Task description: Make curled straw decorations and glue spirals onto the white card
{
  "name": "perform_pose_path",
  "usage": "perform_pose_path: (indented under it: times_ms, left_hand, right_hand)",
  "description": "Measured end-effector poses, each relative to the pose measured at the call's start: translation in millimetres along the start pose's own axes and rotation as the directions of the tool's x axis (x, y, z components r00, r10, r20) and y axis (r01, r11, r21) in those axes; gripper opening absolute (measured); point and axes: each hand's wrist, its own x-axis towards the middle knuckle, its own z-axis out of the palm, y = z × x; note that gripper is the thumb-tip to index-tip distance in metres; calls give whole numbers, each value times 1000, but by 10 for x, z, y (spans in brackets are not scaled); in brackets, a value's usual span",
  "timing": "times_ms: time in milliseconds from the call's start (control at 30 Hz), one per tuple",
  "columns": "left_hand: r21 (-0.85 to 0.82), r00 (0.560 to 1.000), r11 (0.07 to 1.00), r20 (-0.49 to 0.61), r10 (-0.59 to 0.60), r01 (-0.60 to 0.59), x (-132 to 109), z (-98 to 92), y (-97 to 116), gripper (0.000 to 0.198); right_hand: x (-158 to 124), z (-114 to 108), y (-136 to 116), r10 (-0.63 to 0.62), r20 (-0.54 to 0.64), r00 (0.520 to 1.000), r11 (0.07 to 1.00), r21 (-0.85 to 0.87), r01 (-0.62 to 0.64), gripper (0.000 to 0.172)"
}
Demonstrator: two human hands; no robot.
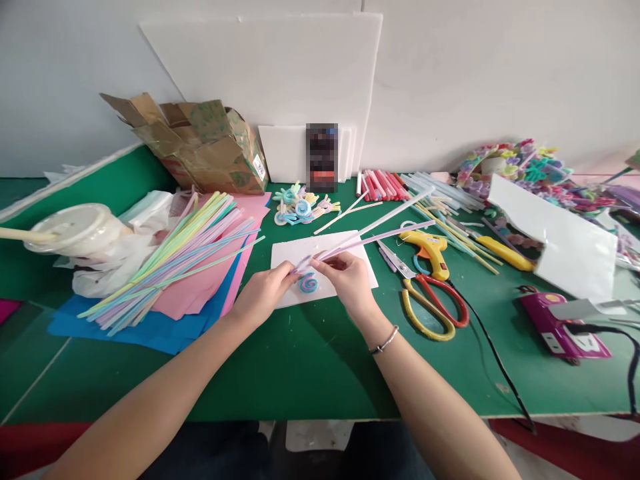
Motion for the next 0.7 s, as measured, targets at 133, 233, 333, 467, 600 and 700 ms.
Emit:
perform_pose_path:
  times_ms: [133, 233, 333, 467, 600, 700]
  left_hand:
    - [-34, 1000, 999, -11, 11, -11, -13, 15, -14, 20]
    - [-95, 999, 995, -32, 19, -22, -18, 34, -33, 19]
    - [-186, 999, 982, -40, 9, -16, -17, 41, -30, 22]
    - [-340, 1000, 941, -9, 7, -10, -12, 32, -3, 23]
    - [-351, 1000, 936, 12, 0, 4, -15, 38, 5, 23]
    - [-307, 1000, 952, -16, -1, -4, -17, 54, -10, 24]
  right_hand:
    - [-5, 8, -12, 0, 5, 1000, 1000, -5, 0, 22]
    - [-4, 12, -18, 10, -1, 1000, 1000, -11, -10, 22]
    - [0, 6, -17, 9, -3, 1000, 1000, 2, -9, 23]
    - [4, -5, -8, -4, -37, 999, 1000, 12, 4, 23]
    - [14, -3, 2, 7, -53, 999, 1000, 8, -7, 24]
    - [18, 7, 6, 17, -53, 998, 1000, 16, -16, 23]
